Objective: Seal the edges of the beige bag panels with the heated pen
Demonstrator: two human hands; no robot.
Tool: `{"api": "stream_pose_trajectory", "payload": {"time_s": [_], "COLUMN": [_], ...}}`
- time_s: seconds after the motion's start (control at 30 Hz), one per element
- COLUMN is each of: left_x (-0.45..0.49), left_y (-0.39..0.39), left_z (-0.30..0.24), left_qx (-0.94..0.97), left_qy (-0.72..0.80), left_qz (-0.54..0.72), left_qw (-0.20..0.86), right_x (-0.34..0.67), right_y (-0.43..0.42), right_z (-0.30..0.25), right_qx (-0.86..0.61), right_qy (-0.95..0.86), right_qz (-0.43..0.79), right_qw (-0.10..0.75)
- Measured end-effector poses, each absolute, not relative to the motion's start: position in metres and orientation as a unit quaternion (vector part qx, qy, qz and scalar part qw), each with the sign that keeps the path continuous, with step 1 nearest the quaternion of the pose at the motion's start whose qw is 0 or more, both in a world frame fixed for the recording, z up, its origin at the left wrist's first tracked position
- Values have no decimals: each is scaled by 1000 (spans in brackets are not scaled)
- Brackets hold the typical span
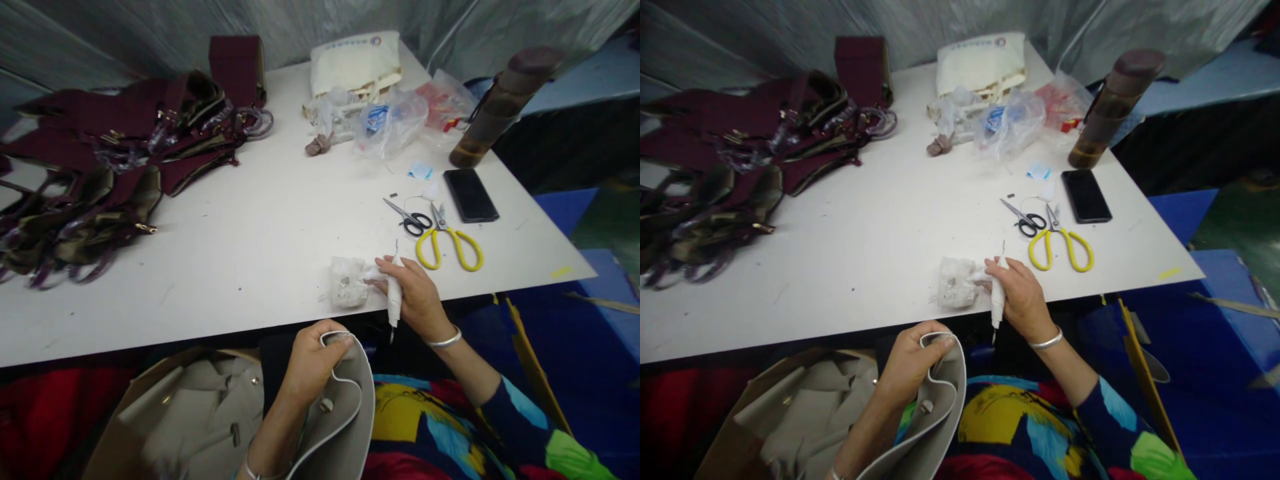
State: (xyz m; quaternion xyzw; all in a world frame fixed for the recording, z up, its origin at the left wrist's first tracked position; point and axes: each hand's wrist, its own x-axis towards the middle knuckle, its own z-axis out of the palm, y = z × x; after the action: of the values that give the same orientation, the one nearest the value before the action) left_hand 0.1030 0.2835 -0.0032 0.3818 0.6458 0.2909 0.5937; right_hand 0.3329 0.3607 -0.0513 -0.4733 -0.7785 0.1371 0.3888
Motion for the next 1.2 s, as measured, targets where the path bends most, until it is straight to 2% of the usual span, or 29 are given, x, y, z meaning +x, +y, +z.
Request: {"api": "stream_pose_trajectory", "payload": {"time_s": [0.2,0.47,0.77,1.2], "left_x": [101,98,96,92], "left_y": [284,282,282,280], "left_z": [-3,-8,-6,-6], "left_qx": [375,355,358,331], "left_qy": [649,637,630,621], "left_qz": [301,318,311,327], "left_qw": [590,606,616,631], "right_x": [324,333,322,315], "right_y": [371,349,329,332], "right_z": [-62,-37,0,3], "right_qx": [-465,-463,-417,-438], "right_qy": [-823,-796,-856,-848], "right_qz": [101,168,160,187], "right_qw": [310,353,260,233]}}
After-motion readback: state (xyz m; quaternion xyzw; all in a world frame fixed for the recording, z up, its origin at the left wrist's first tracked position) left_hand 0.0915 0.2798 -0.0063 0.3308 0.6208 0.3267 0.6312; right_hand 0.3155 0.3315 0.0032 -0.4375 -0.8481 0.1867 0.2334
